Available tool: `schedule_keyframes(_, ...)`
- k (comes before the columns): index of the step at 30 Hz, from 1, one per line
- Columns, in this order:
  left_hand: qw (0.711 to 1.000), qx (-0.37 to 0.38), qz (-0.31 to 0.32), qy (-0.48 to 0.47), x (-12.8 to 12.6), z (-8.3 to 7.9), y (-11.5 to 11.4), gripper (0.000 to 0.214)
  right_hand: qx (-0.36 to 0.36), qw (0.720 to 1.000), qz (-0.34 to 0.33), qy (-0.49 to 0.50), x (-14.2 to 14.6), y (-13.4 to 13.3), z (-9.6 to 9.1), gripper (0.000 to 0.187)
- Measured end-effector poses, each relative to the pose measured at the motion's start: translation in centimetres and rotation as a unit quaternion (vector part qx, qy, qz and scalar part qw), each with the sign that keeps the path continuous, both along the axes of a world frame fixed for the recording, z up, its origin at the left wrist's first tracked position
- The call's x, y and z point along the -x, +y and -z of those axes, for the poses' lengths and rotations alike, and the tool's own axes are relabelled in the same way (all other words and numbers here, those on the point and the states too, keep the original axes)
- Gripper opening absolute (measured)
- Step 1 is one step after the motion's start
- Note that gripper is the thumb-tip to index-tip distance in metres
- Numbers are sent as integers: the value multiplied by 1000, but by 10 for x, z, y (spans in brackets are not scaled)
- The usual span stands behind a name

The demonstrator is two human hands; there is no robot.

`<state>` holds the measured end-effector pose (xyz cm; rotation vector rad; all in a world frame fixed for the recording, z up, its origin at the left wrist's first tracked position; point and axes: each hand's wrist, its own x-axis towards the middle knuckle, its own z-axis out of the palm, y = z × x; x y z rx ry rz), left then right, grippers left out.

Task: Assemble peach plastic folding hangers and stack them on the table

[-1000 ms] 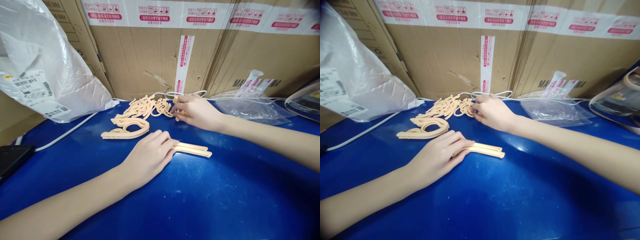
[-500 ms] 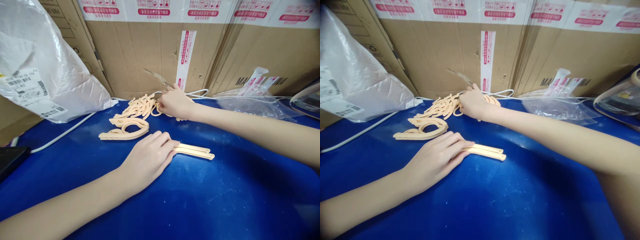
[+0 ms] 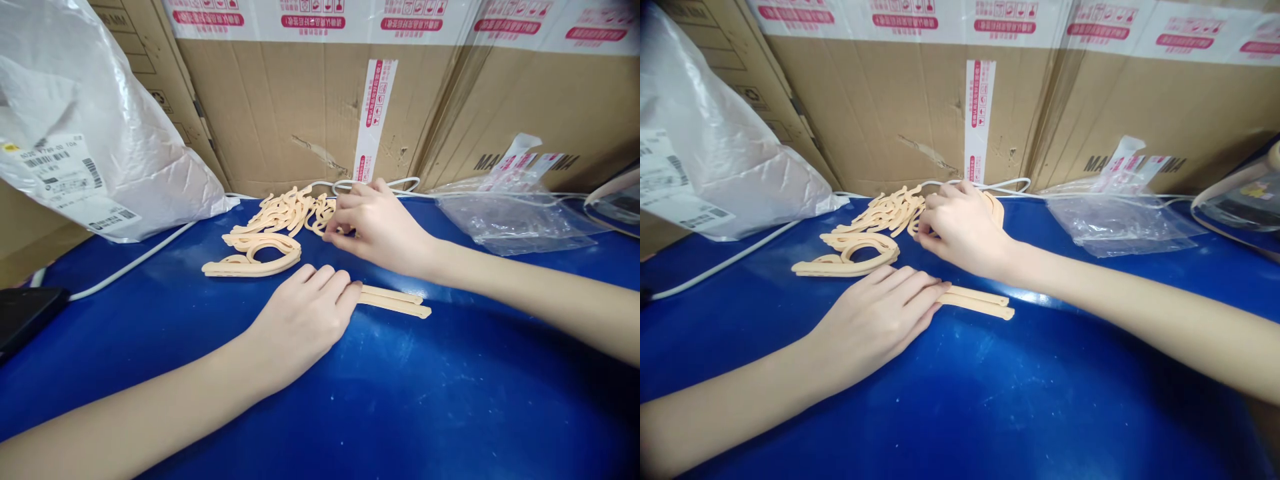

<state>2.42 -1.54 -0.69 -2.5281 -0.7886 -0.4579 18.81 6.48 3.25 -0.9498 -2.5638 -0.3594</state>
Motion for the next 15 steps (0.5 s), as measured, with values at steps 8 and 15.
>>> schedule_keyframes(8,992,49,-36,-114,22,-27,19,26,66,997,-41,25,-21,-21,17,22)
schedule_keyframes(15,930,133,-311,-145,88,-55,75,34,95,992,-64,46,-24,-24,26,18)
